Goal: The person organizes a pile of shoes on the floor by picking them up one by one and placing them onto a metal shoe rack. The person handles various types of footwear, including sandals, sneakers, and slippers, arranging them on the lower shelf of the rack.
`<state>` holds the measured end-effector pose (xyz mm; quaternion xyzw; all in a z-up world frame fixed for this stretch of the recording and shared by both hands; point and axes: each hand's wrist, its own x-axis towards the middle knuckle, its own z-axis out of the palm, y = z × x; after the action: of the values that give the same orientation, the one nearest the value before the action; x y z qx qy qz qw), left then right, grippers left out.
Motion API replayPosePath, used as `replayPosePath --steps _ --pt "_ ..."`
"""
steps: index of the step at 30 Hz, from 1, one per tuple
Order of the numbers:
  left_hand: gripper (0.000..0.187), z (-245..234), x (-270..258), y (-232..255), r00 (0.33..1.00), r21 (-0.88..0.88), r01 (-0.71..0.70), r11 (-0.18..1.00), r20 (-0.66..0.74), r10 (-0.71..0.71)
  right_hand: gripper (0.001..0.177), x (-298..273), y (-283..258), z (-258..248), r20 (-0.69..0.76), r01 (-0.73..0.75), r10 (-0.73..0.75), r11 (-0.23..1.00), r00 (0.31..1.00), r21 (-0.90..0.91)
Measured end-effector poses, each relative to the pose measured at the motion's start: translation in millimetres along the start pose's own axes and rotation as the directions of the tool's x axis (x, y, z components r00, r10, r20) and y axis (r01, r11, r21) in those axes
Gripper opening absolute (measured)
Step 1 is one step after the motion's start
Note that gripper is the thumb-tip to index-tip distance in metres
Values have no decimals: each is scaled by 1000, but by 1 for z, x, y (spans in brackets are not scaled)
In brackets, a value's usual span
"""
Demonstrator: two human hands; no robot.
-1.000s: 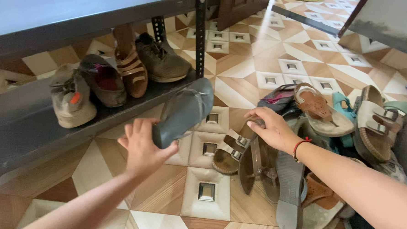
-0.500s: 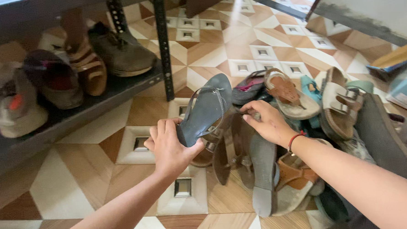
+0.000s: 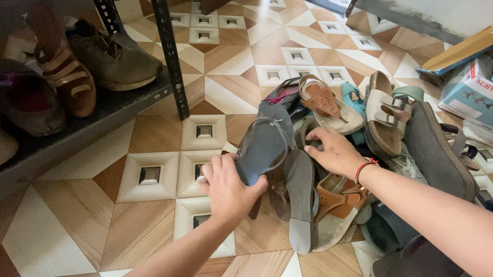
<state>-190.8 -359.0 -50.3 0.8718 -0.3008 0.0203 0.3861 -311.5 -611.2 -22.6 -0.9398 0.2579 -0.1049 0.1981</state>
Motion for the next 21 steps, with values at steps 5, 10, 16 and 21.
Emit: replayPosePath --steps 5,10,16,21 --pt "79 15 0 -1 961 -32 20 999 275 -10 43 -1 -9 -5 115 -231 219 966 969 114" --pt "72 26 4 -15 853 11 10 1000 522 -14 46 -2 -13 1 192 -326 298 935 935 139" --pt "66 19 4 -22 838 -42 -66 997 540 78 50 -6 -21 12 266 -398 358 911 895 110" --pt "59 -1 13 -25 872 -101 -78 992 476 117 51 -2 -29 14 253 -405 360 901 898 157"
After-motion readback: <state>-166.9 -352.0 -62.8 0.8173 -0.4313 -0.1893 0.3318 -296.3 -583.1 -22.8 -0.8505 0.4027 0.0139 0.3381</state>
